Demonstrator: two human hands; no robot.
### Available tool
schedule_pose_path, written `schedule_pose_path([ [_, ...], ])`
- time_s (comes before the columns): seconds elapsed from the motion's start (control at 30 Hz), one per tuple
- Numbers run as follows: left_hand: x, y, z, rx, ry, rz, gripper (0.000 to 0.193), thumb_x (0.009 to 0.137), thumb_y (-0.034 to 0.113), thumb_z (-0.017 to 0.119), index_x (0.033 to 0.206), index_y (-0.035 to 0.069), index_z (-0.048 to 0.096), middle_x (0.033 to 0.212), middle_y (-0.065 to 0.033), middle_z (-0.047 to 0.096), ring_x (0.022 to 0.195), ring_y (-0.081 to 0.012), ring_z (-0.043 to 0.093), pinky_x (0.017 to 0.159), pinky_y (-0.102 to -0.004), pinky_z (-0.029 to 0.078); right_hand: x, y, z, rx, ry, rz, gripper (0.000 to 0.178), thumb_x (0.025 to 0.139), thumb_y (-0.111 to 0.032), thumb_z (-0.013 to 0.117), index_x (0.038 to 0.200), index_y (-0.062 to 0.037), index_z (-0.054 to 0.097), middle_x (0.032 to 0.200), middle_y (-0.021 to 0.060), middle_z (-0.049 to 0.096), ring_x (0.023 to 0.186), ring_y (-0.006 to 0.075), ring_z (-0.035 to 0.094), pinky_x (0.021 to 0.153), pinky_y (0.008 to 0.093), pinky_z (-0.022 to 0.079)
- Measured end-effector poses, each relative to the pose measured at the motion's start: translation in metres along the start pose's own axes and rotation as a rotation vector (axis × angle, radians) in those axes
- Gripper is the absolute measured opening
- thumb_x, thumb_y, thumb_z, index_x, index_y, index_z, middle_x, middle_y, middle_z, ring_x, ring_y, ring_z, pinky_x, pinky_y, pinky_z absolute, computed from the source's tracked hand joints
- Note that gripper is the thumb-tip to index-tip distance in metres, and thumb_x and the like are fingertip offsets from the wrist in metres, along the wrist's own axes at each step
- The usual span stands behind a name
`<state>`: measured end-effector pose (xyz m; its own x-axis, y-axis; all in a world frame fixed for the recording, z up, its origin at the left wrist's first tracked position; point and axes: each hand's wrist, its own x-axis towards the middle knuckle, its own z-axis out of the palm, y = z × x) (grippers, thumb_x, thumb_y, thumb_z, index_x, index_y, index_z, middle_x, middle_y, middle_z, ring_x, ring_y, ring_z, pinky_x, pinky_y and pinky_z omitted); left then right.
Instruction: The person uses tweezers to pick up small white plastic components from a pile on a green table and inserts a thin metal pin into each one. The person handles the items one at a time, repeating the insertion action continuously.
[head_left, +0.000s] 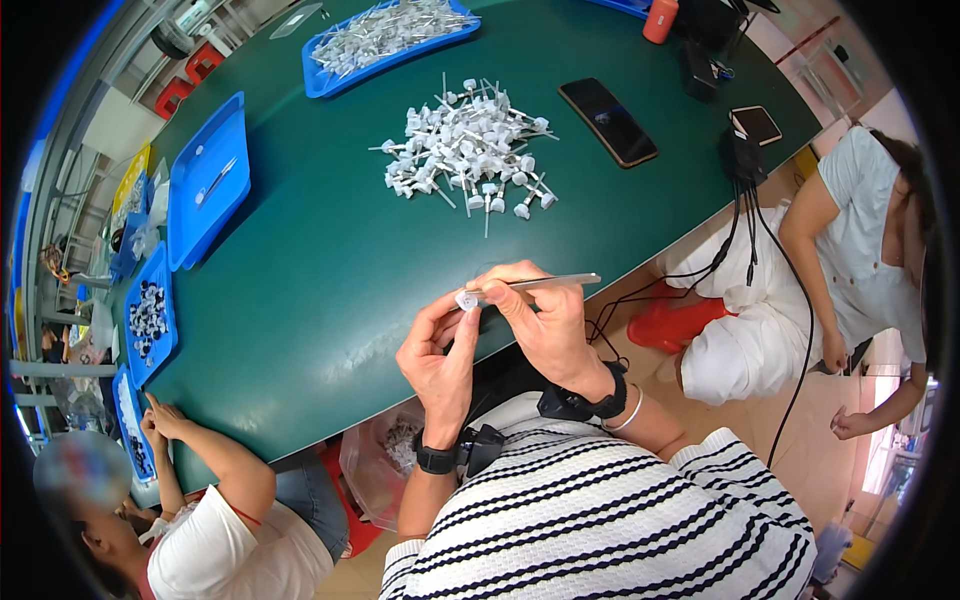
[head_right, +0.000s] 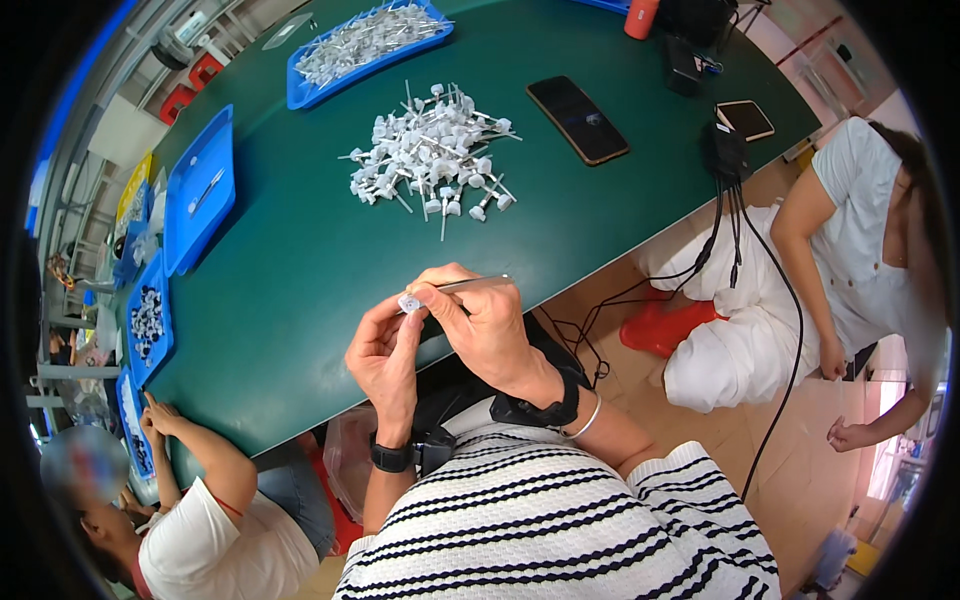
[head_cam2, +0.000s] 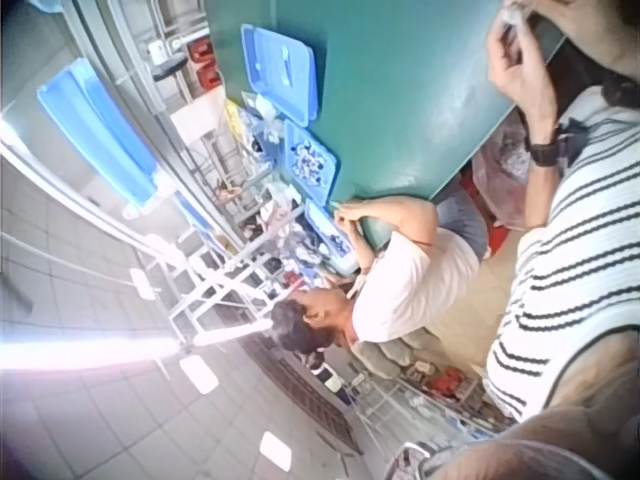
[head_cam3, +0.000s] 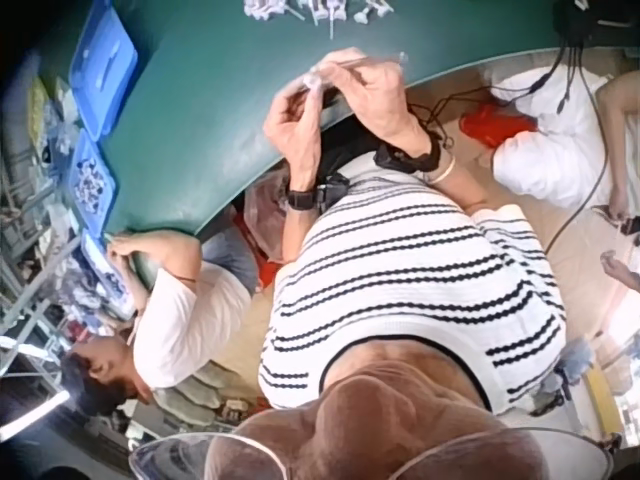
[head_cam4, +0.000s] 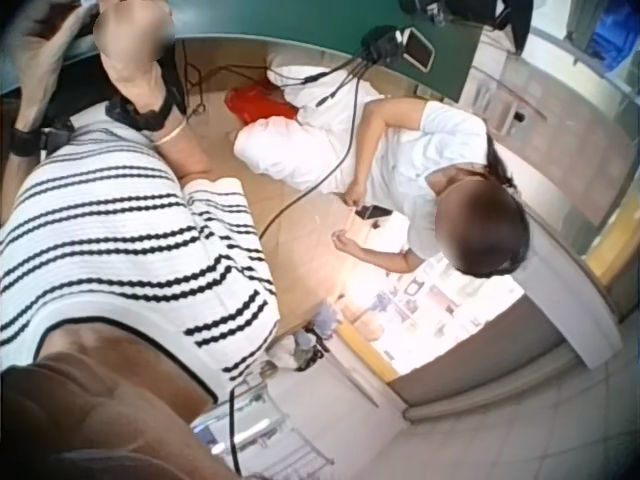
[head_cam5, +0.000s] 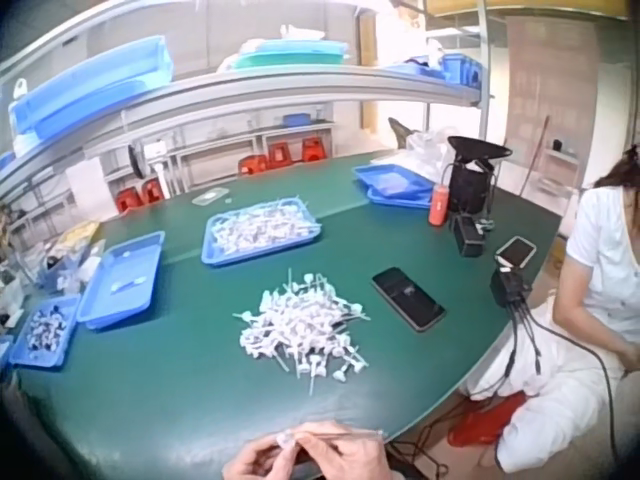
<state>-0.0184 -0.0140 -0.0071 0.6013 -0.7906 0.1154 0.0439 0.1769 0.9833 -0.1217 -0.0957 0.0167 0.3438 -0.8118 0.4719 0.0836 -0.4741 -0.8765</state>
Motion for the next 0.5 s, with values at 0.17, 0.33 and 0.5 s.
schedule_pose_path([
  [0.17,-0.0005,-0.0026,0.0003,-0.018,0.006,-0.014,0.025,0.089,-0.004,0.068,0.114,-0.006,0.063,0.108,-0.0125,0.069,0.096,-0.0161,0.069,0.087,-0.0261,0.057,0.0008,-0.0017,0.001,-0.018,-0.004,-0.029,0.012,0.094,-0.007,0.064,0.09,0.0039,0.068,0.082,0.0095,0.07,0.065,0.0198,0.067,0.056,0.029,0.051],
  [0.33,0.0,-0.002,0.0004,0.069,0.019,0.032,0.022,0.088,-0.002,0.07,0.11,-0.005,0.067,0.103,-0.0101,0.07,0.091,-0.0143,0.069,0.082,-0.026,0.056,0.0016,-0.0038,-0.0025,-0.038,-0.069,0.014,0.011,0.093,-0.004,0.065,0.096,0.0048,0.07,0.087,0.0109,0.072,0.074,0.0176,0.068,0.066,0.0292,0.054],
  [0.5,-0.0011,-0.0006,-0.002,0.195,0.023,-0.039,0.02,0.091,0.001,0.066,0.112,-0.002,0.066,0.097,-0.0057,0.068,0.086,-0.0098,0.061,0.079,-0.0248,0.051,0.004,0.0034,-0.0022,-0.103,-0.107,-0.096,0.009,0.091,-0.005,0.062,0.089,0.0004,0.069,0.088,0.0095,0.071,0.076,0.0239,0.068,0.066,0.0315,0.055],
])
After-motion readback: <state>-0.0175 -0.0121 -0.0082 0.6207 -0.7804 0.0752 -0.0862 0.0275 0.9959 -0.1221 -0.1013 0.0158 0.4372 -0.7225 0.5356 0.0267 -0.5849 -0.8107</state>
